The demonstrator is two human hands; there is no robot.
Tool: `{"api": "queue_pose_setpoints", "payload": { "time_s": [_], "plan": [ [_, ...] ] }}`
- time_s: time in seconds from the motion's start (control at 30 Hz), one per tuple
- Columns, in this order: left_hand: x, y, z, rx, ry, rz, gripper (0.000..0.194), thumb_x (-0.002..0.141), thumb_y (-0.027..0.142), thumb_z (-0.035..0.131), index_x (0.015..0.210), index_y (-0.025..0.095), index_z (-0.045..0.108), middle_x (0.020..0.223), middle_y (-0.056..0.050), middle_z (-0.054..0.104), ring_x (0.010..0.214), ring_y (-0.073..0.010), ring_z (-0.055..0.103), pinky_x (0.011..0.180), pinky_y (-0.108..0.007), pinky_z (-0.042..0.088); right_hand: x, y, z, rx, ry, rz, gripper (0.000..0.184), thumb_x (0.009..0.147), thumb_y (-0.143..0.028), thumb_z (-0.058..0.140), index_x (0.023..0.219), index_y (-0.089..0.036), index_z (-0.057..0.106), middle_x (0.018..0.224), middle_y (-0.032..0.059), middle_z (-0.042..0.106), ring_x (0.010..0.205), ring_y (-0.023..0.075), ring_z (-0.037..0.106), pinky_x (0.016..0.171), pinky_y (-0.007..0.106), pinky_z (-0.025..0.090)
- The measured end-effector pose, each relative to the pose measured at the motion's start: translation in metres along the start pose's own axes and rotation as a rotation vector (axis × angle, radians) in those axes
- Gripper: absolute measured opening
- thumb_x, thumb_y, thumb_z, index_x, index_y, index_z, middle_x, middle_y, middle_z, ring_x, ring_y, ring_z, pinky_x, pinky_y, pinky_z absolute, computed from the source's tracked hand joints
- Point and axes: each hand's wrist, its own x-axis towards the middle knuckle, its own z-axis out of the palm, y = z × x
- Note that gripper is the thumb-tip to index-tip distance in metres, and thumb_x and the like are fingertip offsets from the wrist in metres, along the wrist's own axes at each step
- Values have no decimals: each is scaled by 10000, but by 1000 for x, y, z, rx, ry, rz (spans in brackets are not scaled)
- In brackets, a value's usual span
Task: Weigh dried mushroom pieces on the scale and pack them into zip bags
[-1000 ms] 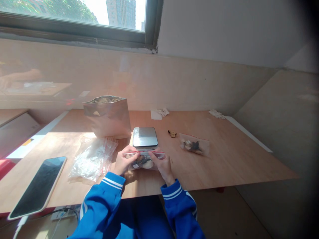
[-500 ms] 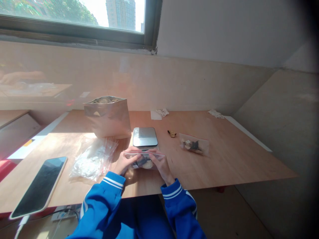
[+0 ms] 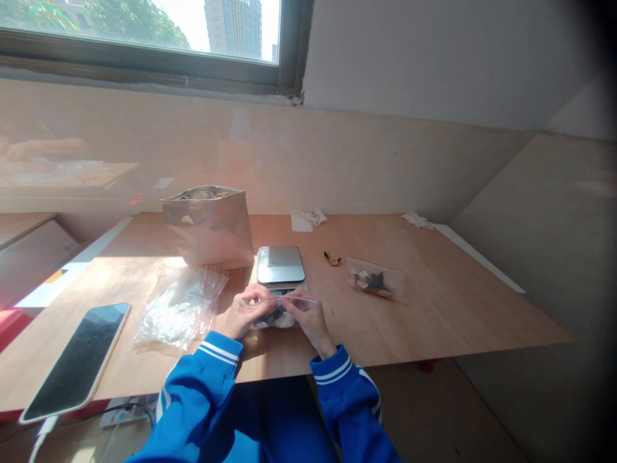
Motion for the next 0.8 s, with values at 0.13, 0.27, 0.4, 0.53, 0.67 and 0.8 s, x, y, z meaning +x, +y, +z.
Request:
{"api": "queue_pose_setpoints", "payload": {
  "time_s": [0.13,0.27,0.4,0.53,0.67,0.8],
  "plan": [
    [0,2,1,44,18,15,221,731,352,720,648,154,670,767,-59,604,791,-175,569,740,-301,451,-1,-6,1,40,3,17,171,730,-364,712,708,-198,673,716,-1,633,713,155,623,680,276,524],
    [0,3,0,47,19,20,222,725,348,725,629,157,668,757,-56,609,780,-176,575,743,-303,453,-2,-9,2,54,-1,26,189,724,-368,720,699,-191,658,698,-2,640,700,155,628,673,276,531],
    [0,3,0,51,10,21,231,732,349,718,618,154,669,752,-57,608,771,-171,575,741,-301,452,-2,-8,3,62,8,30,190,717,-368,726,696,-191,659,689,-2,638,683,152,623,661,272,525],
    [0,4,0,42,7,13,242,739,360,710,621,157,654,766,-54,609,783,-169,572,746,-297,448,-1,-4,3,30,-8,1,154,752,-353,700,744,-200,691,750,12,642,731,158,623,708,286,521],
    [-1,3,0,85,17,24,243,763,375,683,663,157,644,772,-54,613,783,-168,562,707,-285,435,-1,-2,3,56,-34,-7,164,761,-354,692,806,-197,714,816,32,659,804,176,639,773,311,525],
    [-2,4,0,144,21,53,213,763,379,683,734,168,671,768,-47,615,743,-156,534,661,-274,418,-1,-2,4,71,-47,-26,153,756,-349,702,812,-208,722,829,34,678,826,183,646,786,319,528]
  ]
}}
